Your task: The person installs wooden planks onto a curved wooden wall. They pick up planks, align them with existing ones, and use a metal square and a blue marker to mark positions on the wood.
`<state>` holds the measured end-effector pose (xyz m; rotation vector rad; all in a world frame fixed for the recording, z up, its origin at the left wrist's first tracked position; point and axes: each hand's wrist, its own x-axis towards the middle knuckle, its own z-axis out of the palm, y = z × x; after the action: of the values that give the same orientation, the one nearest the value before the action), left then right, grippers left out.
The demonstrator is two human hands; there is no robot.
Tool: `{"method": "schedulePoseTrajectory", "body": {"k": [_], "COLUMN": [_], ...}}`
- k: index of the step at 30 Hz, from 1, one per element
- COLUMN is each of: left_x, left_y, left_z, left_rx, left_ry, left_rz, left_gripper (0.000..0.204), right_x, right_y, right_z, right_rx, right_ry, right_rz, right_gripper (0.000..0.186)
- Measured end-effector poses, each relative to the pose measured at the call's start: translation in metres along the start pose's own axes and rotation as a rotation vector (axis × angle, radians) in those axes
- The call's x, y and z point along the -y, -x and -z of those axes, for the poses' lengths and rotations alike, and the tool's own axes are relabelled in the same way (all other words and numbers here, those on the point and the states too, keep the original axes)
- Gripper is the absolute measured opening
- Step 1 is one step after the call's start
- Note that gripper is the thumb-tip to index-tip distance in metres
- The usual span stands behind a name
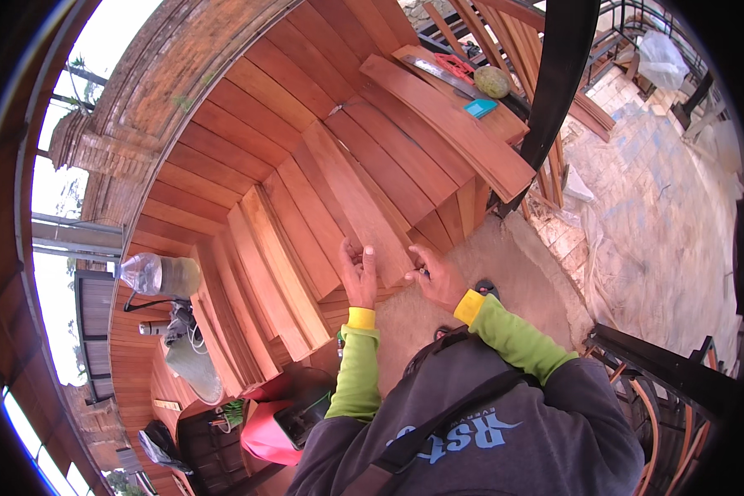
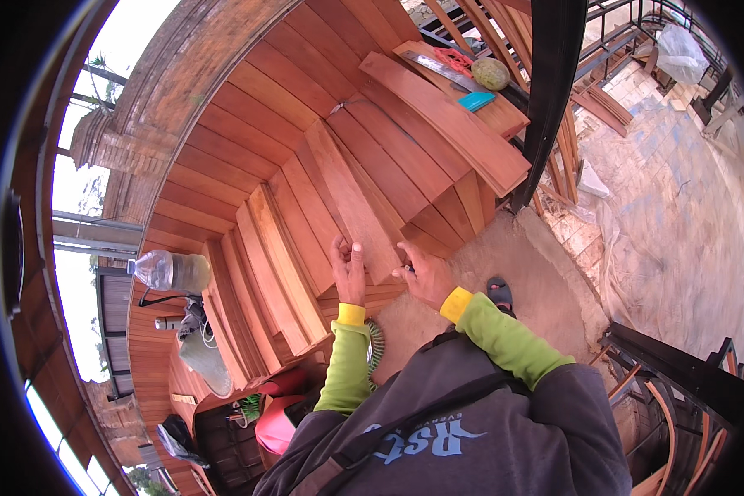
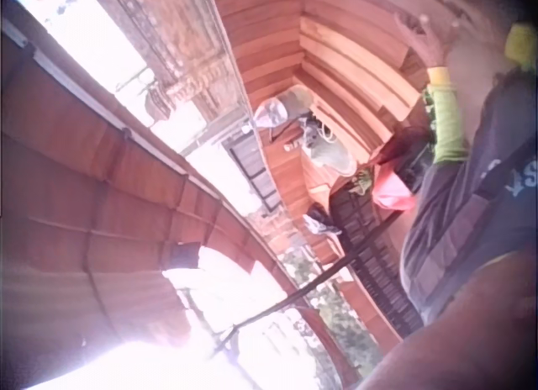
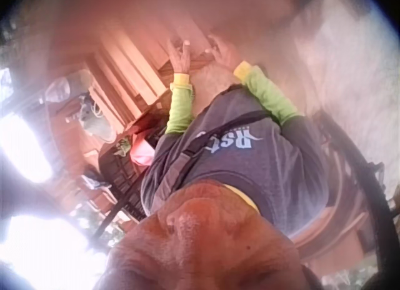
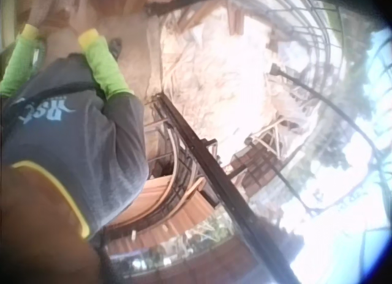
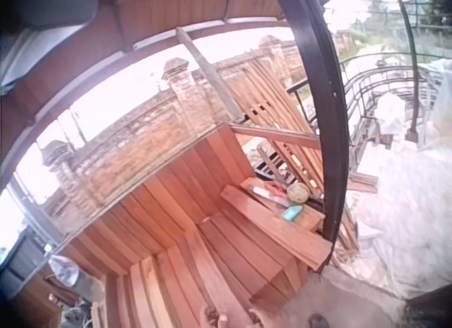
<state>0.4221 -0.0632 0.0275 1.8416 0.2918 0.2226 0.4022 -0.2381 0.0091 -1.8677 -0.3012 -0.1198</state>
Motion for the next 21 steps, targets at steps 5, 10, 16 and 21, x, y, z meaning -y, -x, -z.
{"method": "schedulePoseTrajectory", "body": {"k": [5,10,16,21], "left_x": [-0.005,-0.022,-0.022,-0.016], "left_y": [0.033,0.024,0.026,0.029], "left_z": [0.021,0.019,0.013,0.008], "left_rx": [0.156,0.196,0.208,0.178], "left_ry": [-0.583,-0.699,-0.710,-0.742], "left_rz": [-0.436,-0.504,-0.504,-0.540], "left_gripper": [0.096,0.093,0.087,0.085], "right_x": [-0.003,-0.003,-0.012,-0.028], "right_y": [-0.001,0.001,0.002,0.006], "right_z": [0.003,0.001,0.004,0.022], "right_rx": [-0.027,0.008,0.052,-0.060], "right_ry": [0.034,0.018,-0.017,-0.108], "right_rz": [-0.056,-0.094,-0.122,-0.212], "right_gripper": [0.045,0.041,0.039,0.034]}}
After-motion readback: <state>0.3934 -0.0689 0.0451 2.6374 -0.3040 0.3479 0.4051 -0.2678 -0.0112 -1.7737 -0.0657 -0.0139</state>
